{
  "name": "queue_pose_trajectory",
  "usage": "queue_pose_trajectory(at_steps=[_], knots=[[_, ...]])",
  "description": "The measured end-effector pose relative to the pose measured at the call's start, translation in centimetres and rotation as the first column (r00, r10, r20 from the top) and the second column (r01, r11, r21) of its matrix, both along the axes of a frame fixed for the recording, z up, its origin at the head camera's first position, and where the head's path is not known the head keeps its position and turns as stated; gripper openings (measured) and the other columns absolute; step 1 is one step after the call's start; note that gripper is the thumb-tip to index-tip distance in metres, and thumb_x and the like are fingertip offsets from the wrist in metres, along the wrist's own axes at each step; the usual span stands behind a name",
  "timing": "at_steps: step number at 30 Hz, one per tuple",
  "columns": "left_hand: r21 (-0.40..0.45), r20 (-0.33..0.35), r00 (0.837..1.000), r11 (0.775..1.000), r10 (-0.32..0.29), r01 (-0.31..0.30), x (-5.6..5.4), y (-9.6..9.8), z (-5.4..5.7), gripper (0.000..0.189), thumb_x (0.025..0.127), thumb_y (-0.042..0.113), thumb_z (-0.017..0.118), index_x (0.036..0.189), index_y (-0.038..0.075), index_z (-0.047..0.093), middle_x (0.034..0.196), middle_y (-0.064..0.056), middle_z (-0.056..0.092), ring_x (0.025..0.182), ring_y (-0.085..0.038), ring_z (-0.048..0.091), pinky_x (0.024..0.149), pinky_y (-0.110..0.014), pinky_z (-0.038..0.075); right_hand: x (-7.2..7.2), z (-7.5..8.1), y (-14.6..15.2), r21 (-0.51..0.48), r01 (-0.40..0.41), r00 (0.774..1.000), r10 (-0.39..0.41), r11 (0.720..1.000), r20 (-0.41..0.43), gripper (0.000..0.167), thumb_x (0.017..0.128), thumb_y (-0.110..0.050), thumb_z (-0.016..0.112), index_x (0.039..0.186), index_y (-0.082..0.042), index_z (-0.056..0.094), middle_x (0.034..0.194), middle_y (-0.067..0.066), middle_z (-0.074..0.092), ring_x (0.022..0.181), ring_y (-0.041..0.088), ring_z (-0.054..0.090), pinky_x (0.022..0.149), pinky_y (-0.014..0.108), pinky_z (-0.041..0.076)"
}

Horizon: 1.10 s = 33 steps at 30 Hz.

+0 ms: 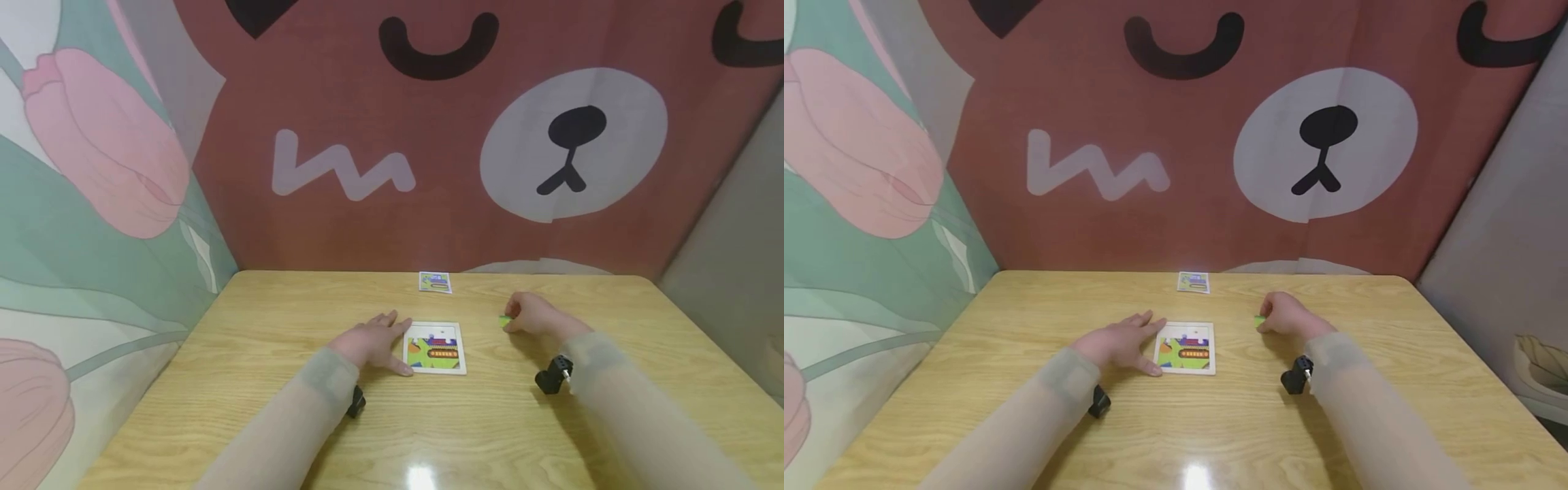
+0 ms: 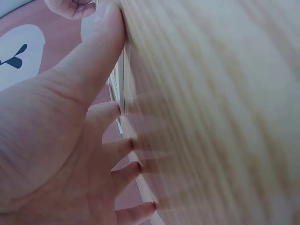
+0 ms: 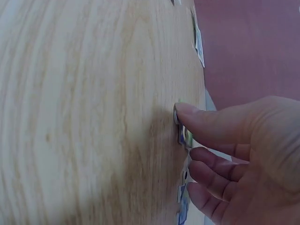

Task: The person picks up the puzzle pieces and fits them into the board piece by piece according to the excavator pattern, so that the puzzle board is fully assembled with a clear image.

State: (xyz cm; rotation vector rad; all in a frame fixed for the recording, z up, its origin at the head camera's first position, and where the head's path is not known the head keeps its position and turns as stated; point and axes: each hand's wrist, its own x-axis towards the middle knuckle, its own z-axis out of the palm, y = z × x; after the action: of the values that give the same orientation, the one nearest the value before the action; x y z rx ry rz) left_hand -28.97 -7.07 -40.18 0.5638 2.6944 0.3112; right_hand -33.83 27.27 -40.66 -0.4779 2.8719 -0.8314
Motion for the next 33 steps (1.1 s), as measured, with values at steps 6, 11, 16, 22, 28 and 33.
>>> queue_pose_trajectory(at_steps=[6, 11, 16, 22, 28, 33], knots=[[-0.012, -0.007, 1.000, 1.000, -0.001, 0.001, 0.1, 0.1, 0.0, 0.106, 0.074, 0.062, 0.074, 0.159, 0.027, 0.021, 0.164, -0.007, 0.010, 0.149, -0.029, 0.009, 0.118, -0.053, 0.014, -0.1, -0.3, 0.1, -0.039, 0.008, 1.000, -0.009, 0.999, -0.022, 0.032, 0.074, -0.003, 0.083, 0.088, 0.003, 0.055, 0.083, 0.011, 0.058, 0.077, 0.024, 0.053, 0.069, 0.035, 0.045], [-0.005, -0.005, 1.000, 1.000, -0.010, 0.010, 0.2, 0.1, 0.1, 0.105, 0.075, 0.061, 0.074, 0.159, 0.026, 0.022, 0.164, -0.008, 0.010, 0.149, -0.030, 0.009, 0.117, -0.053, 0.014, 0.1, -0.2, -0.2, -0.094, 0.034, 0.999, -0.032, 0.995, 0.022, 0.022, 0.081, 0.002, 0.076, 0.090, 0.002, 0.056, 0.077, 0.009, 0.058, 0.069, 0.021, 0.054, 0.061, 0.032, 0.046], [-0.005, -0.009, 1.000, 1.000, -0.009, 0.009, 0.2, 0.2, 0.0, 0.105, 0.075, 0.061, 0.074, 0.159, 0.026, 0.022, 0.164, -0.007, 0.011, 0.149, -0.030, 0.010, 0.117, -0.053, 0.014, -0.2, 0.0, -0.8, -0.143, 0.047, 0.998, -0.042, 0.989, 0.040, 0.009, 0.089, 0.004, 0.067, 0.088, 0.002, 0.058, 0.071, 0.008, 0.061, 0.061, 0.019, 0.056, 0.053, 0.030, 0.047], [-0.014, -0.010, 1.000, 1.000, 0.000, -0.001, 0.2, 0.2, -0.1, 0.105, 0.074, 0.063, 0.074, 0.159, 0.027, 0.023, 0.164, -0.006, 0.011, 0.149, -0.029, 0.010, 0.117, -0.053, 0.014, -0.3, 0.8, -2.9, -0.257, 0.061, 0.997, -0.048, 0.965, 0.056, 0.007, 0.091, 0.001, 0.065, 0.091, 0.004, 0.059, 0.073, 0.010, 0.066, 0.064, 0.028, 0.063, 0.056, 0.038, 0.053], [-0.015, -0.013, 1.000, 1.000, 0.000, -0.001, 0.1, 0.1, -0.2, 0.105, 0.074, 0.063, 0.074, 0.159, 0.028, 0.022, 0.165, -0.006, 0.011, 0.149, -0.028, 0.010, 0.117, -0.053, 0.014, 0.0, 1.6, -6.6, -0.352, 0.033, 0.999, -0.017, 0.936, 0.048, 0.009, 0.091, -0.001, 0.067, 0.092, 0.003, 0.060, 0.075, 0.013, 0.067, 0.072, 0.038, 0.066, 0.062, 0.044, 0.055], [-0.013, -0.015, 1.000, 1.000, -0.003, 0.003, 0.2, 0.0, 0.0, 0.105, 0.075, 0.063, 0.074, 0.159, 0.027, 0.023, 0.164, -0.007, 0.012, 0.149, -0.029, 0.011, 0.117, -0.053, 0.016, 0.4, 1.7, -10.1, -0.400, 0.041, 0.996, -0.005, 0.916, 0.090, 0.008, 0.091, 0.000, 0.067, 0.092, 0.001, 0.059, 0.077, 0.011, 0.067, 0.074, 0.036, 0.067, 0.062, 0.039, 0.054]])
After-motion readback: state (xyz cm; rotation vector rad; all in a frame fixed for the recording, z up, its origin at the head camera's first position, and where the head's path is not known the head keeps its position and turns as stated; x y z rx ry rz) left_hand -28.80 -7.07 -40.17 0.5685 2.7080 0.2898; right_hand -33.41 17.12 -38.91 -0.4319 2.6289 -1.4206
